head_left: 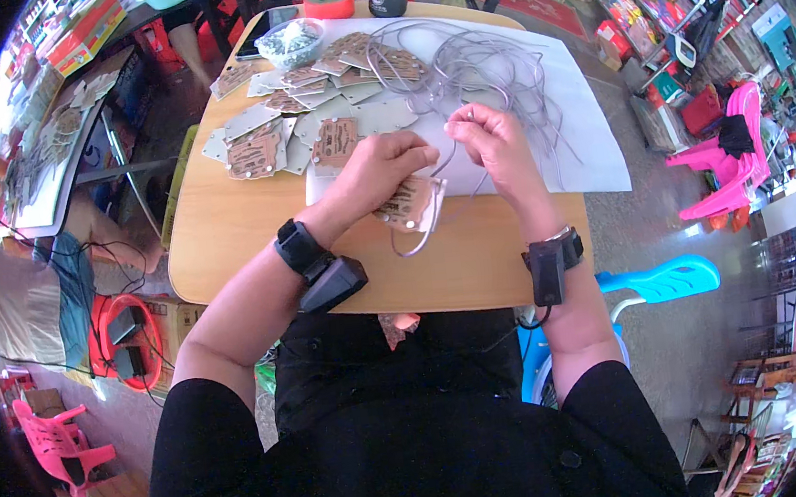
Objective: Thread a cord or lace through pre-cut holes in a stack of leather shoe components.
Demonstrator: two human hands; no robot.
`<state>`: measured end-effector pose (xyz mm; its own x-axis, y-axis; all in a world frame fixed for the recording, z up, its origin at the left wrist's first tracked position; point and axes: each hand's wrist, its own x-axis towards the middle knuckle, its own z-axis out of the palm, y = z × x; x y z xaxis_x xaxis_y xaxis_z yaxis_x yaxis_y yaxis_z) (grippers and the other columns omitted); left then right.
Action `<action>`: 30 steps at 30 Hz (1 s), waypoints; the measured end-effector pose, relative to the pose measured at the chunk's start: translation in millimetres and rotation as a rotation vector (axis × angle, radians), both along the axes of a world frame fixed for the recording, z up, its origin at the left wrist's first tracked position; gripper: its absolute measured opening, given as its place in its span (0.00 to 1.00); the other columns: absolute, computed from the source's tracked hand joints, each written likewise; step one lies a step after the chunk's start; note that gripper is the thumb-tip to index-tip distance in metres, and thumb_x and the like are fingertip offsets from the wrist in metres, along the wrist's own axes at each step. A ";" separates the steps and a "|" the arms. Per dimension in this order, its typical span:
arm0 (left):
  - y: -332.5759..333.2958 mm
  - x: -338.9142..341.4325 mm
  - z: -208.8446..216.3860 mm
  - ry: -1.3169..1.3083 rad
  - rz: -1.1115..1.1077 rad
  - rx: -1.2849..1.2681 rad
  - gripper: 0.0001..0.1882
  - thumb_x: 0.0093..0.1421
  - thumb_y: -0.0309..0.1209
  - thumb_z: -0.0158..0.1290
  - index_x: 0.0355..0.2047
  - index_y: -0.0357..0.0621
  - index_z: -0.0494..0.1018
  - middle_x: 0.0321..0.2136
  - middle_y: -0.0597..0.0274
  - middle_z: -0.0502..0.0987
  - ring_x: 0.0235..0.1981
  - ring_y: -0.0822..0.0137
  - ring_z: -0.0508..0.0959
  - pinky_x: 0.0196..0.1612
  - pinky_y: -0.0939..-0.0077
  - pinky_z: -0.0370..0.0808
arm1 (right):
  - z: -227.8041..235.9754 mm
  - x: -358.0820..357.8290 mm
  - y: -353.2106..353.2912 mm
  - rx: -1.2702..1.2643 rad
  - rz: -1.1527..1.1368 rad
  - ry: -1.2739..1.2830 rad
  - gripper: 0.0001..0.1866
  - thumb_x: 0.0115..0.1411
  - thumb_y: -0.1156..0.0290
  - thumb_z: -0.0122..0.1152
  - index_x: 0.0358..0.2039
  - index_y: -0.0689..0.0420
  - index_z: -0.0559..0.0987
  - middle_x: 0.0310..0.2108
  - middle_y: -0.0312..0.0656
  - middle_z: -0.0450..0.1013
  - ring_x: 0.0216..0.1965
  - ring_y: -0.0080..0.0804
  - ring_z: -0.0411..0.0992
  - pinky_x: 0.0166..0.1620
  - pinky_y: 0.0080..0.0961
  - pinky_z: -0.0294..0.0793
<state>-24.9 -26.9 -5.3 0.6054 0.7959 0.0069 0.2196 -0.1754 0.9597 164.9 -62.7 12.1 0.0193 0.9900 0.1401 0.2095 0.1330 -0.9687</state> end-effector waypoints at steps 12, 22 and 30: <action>-5.9 1.1 -4.0 -0.045 -0.008 0.053 0.12 0.61 0.35 0.51 0.31 0.39 0.77 0.21 0.66 0.74 0.24 0.79 0.70 0.28 0.81 0.68 | -0.4 -23.4 -8.2 0.144 -0.024 0.018 0.13 0.59 0.68 0.46 0.33 0.61 0.78 0.27 0.32 0.69 0.26 0.18 0.59 0.31 0.16 0.60; -3.8 5.6 -12.8 0.002 -0.013 0.107 0.11 0.59 0.35 0.54 0.31 0.40 0.78 0.19 0.64 0.74 0.21 0.75 0.72 0.26 0.77 0.70 | -8.2 -16.7 -2.4 0.002 0.112 0.300 0.12 0.57 0.69 0.59 0.40 0.58 0.81 0.26 0.26 0.70 0.28 0.14 0.59 0.34 0.13 0.60; -7.7 4.2 -9.4 0.035 -0.053 0.084 0.13 0.61 0.36 0.51 0.31 0.39 0.78 0.19 0.68 0.73 0.23 0.78 0.70 0.26 0.80 0.68 | -12.7 -13.9 -1.8 -0.021 0.116 0.363 0.10 0.57 0.70 0.60 0.37 0.61 0.80 0.27 0.28 0.72 0.28 0.14 0.61 0.34 0.11 0.61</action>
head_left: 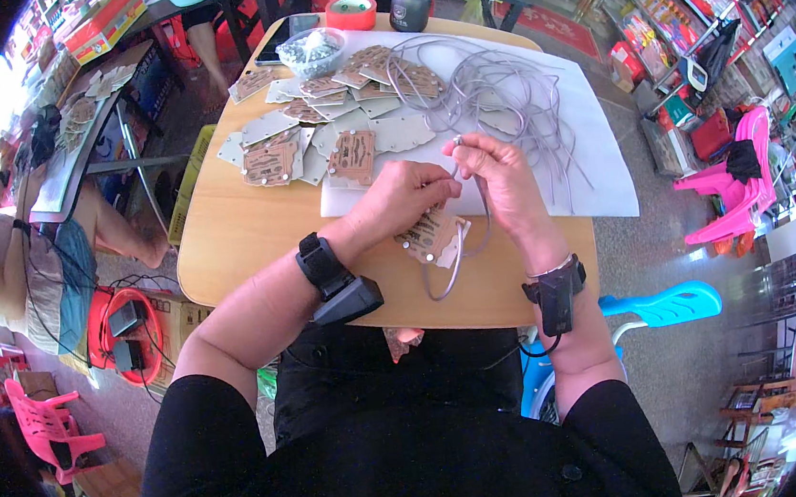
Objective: Thread a cord or lace through pre-cut holes in a stack of leather shoe components.
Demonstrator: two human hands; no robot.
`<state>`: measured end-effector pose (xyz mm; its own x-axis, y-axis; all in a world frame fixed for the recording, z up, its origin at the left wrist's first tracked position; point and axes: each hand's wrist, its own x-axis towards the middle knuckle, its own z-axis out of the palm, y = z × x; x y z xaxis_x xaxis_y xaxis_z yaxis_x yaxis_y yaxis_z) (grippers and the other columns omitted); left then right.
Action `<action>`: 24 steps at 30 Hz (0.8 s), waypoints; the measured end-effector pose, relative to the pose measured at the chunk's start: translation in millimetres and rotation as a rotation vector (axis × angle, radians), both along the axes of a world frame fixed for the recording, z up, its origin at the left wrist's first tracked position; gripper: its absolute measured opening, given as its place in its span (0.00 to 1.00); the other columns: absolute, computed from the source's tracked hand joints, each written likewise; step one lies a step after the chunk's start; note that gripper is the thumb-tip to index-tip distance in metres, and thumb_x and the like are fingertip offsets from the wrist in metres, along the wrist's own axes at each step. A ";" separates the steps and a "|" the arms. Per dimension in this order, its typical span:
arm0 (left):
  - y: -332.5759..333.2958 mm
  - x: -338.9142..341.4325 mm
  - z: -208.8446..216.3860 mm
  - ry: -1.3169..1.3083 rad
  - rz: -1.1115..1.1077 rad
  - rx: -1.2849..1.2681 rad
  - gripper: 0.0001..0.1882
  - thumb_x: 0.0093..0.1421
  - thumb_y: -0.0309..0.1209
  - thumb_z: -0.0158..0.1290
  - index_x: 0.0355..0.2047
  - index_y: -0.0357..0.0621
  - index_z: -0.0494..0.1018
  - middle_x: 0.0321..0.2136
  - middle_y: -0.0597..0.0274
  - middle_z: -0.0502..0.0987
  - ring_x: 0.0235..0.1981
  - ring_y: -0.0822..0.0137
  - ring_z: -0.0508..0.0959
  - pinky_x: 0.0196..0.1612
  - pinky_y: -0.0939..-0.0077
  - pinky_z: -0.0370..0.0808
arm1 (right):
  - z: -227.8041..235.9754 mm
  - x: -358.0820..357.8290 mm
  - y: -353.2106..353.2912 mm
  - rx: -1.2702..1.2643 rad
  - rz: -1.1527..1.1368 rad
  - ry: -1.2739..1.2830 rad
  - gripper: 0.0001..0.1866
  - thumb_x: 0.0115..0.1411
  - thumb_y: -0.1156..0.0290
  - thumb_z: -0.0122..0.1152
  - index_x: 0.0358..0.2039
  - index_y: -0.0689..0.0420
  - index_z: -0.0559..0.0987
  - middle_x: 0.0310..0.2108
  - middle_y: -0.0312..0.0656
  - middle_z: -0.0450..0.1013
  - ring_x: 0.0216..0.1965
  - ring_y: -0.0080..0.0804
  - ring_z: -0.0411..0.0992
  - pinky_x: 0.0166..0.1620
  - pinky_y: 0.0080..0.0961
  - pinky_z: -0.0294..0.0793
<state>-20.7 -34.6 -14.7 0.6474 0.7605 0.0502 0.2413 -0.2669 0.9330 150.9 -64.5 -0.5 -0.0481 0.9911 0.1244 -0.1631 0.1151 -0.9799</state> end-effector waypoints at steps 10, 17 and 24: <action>11.0 -23.4 8.7 -0.041 -0.357 -0.128 0.18 0.59 0.43 0.54 0.28 0.38 0.75 0.21 0.72 0.73 0.25 0.81 0.69 0.28 0.83 0.67 | -7.0 114.2 23.7 0.208 -0.983 0.272 0.07 0.58 0.69 0.58 0.32 0.59 0.79 0.17 0.28 0.62 0.19 0.15 0.57 0.22 0.16 0.54; 10.1 -31.5 29.2 0.000 -0.477 -0.274 0.09 0.57 0.30 0.56 0.36 0.39 0.75 0.26 0.70 0.76 0.26 0.80 0.73 0.27 0.84 0.70 | -25.1 133.8 24.0 0.100 -1.226 0.309 0.07 0.57 0.69 0.59 0.30 0.58 0.78 0.14 0.27 0.58 0.15 0.17 0.55 0.19 0.17 0.54; 9.0 -29.5 26.9 -0.071 -0.298 -0.368 0.15 0.61 0.30 0.51 0.47 0.37 0.69 0.33 0.63 0.76 0.29 0.74 0.78 0.28 0.82 0.76 | -27.3 143.1 21.3 0.126 -1.170 0.279 0.06 0.56 0.69 0.61 0.30 0.58 0.77 0.18 0.29 0.63 0.17 0.16 0.58 0.20 0.17 0.60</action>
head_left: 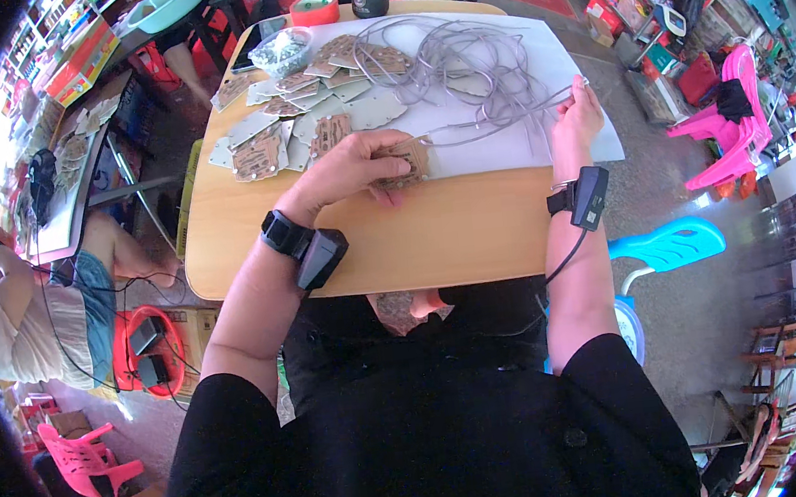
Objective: Thread a cord or lace through pre-cut holes in a stack of leather shoe components.
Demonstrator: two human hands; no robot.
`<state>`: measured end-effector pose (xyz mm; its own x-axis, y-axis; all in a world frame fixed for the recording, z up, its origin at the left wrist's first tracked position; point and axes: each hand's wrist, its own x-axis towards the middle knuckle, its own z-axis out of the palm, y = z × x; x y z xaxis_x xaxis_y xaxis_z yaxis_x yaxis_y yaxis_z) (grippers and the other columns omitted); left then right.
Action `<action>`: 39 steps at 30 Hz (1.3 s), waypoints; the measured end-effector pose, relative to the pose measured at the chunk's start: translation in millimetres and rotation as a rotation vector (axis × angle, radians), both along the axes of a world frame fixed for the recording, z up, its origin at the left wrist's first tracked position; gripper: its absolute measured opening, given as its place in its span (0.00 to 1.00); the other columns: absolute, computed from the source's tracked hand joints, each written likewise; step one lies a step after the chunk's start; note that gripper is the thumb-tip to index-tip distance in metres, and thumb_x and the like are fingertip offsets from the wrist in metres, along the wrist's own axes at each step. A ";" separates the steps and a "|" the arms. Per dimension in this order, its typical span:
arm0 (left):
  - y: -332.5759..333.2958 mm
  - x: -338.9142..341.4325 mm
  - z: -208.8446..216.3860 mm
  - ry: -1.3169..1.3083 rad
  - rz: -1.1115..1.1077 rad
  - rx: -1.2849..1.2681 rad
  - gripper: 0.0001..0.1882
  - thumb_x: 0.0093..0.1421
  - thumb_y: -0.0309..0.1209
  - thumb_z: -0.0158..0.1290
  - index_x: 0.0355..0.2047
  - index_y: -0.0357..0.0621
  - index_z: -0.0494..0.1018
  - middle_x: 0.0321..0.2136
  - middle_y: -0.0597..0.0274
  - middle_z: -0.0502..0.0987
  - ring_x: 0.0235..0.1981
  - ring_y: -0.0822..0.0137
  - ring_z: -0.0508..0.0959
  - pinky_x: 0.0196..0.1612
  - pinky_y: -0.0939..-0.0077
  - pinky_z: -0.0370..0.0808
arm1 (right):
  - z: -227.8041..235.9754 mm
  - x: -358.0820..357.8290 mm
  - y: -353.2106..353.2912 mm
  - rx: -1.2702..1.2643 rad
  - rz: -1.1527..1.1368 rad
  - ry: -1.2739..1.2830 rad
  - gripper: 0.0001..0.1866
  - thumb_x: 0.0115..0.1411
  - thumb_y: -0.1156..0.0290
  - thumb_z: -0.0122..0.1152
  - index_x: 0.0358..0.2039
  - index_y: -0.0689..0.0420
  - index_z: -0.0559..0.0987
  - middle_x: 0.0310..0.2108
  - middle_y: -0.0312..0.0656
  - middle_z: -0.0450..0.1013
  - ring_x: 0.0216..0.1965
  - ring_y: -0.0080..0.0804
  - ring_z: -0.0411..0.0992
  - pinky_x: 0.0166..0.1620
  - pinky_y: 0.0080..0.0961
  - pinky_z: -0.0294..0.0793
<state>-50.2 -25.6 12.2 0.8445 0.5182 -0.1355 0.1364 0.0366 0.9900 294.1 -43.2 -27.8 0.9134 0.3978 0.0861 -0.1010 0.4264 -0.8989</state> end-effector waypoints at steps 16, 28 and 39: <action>10.3 3.2 -11.1 -0.012 0.287 -0.017 0.18 0.63 0.34 0.46 0.50 0.38 0.68 0.35 0.61 0.76 0.26 0.71 0.79 0.27 0.82 0.75 | 45.1 -74.5 -11.8 0.255 0.937 -0.065 0.06 0.60 0.68 0.56 0.32 0.58 0.74 0.18 0.32 0.66 0.14 0.17 0.56 0.19 0.15 0.56; 11.7 5.0 -8.6 0.035 0.256 -0.094 0.15 0.63 0.34 0.48 0.47 0.39 0.69 0.33 0.63 0.75 0.28 0.72 0.78 0.27 0.81 0.76 | 31.1 -53.6 -2.8 -0.181 0.294 -0.419 0.11 0.57 0.69 0.60 0.36 0.63 0.76 0.29 0.41 0.75 0.26 0.29 0.73 0.31 0.25 0.72; 9.8 4.8 -9.3 0.009 0.297 -0.092 0.16 0.63 0.34 0.48 0.47 0.37 0.70 0.35 0.64 0.73 0.34 0.74 0.75 0.32 0.80 0.78 | 23.1 -37.0 -5.4 -1.069 0.150 -1.024 0.14 0.53 0.57 0.60 0.28 0.56 0.79 0.28 0.47 0.77 0.33 0.47 0.75 0.37 0.41 0.72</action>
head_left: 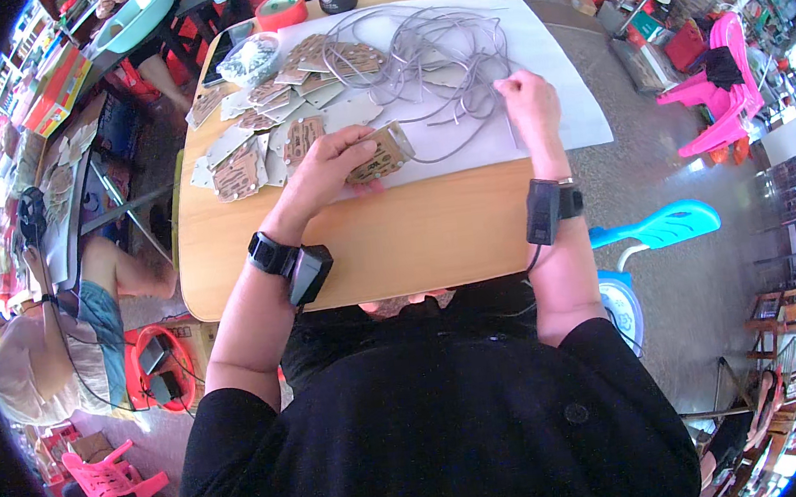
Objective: Thread a cord or lace through pre-cut holes in a stack of leather shoe components.
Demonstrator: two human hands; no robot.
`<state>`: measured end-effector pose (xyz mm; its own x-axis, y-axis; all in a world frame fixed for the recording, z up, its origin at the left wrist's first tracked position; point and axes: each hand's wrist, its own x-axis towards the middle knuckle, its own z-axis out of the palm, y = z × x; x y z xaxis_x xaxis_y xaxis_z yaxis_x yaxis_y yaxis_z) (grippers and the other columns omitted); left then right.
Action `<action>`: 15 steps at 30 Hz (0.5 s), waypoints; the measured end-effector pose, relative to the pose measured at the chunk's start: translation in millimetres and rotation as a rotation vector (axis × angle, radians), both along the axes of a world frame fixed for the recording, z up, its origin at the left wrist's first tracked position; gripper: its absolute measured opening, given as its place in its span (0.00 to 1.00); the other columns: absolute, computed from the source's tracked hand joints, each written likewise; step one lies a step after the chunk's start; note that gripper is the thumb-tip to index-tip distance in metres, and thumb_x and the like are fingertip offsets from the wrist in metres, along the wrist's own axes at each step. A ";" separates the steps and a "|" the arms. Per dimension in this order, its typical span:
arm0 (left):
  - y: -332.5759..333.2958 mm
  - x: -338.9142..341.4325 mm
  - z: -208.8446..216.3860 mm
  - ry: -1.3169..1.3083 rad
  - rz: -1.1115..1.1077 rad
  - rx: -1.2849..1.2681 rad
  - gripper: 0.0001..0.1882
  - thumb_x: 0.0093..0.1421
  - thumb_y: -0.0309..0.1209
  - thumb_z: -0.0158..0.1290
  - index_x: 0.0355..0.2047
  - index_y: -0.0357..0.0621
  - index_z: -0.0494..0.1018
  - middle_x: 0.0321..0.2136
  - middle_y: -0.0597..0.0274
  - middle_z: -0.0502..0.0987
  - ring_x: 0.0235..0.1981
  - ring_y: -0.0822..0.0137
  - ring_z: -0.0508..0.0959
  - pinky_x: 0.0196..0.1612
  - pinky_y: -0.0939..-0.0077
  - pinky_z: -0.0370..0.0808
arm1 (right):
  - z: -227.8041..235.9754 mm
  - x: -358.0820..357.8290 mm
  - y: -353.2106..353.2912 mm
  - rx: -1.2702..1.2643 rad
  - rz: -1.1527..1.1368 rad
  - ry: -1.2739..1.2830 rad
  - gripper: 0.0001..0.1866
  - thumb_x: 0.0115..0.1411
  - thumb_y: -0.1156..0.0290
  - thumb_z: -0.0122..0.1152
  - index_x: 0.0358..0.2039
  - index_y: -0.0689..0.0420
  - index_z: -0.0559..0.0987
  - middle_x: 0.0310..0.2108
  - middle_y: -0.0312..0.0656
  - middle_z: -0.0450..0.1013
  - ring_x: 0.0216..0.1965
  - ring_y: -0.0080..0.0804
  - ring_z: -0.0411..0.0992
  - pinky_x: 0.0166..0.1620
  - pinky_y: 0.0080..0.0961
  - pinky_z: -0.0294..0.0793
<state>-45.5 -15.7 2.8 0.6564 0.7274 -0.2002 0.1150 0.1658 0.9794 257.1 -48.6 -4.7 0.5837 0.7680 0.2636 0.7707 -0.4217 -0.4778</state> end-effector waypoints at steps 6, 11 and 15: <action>-1.1 1.8 0.4 0.015 -0.006 0.037 0.22 0.65 0.43 0.44 0.47 0.35 0.70 0.33 0.59 0.76 0.28 0.70 0.78 0.30 0.79 0.76 | -17.9 8.2 3.4 0.064 -0.032 -0.081 0.15 0.52 0.56 0.61 0.29 0.55 0.78 0.28 0.44 0.77 0.32 0.46 0.75 0.35 0.38 0.71; 0.9 -3.2 0.5 -0.028 -0.029 0.046 0.27 0.65 0.46 0.42 0.47 0.30 0.70 0.33 0.54 0.77 0.29 0.67 0.79 0.33 0.77 0.76 | -7.6 6.4 0.5 -0.082 -0.185 0.023 0.15 0.53 0.56 0.60 0.32 0.56 0.78 0.35 0.49 0.76 0.40 0.45 0.74 0.41 0.39 0.72; 2.1 -2.7 0.4 -0.058 -0.030 0.055 0.27 0.65 0.46 0.42 0.46 0.30 0.70 0.34 0.52 0.78 0.30 0.67 0.79 0.34 0.77 0.75 | -22.1 20.9 4.3 0.020 -0.128 0.030 0.16 0.52 0.57 0.62 0.31 0.57 0.78 0.31 0.48 0.76 0.35 0.43 0.75 0.38 0.34 0.72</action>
<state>-48.2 -13.7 3.3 0.6872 0.7162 -0.1216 0.0616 0.1094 0.9921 278.0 -44.3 -26.8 0.6844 0.6815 0.2593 0.6964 -0.5057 -0.5091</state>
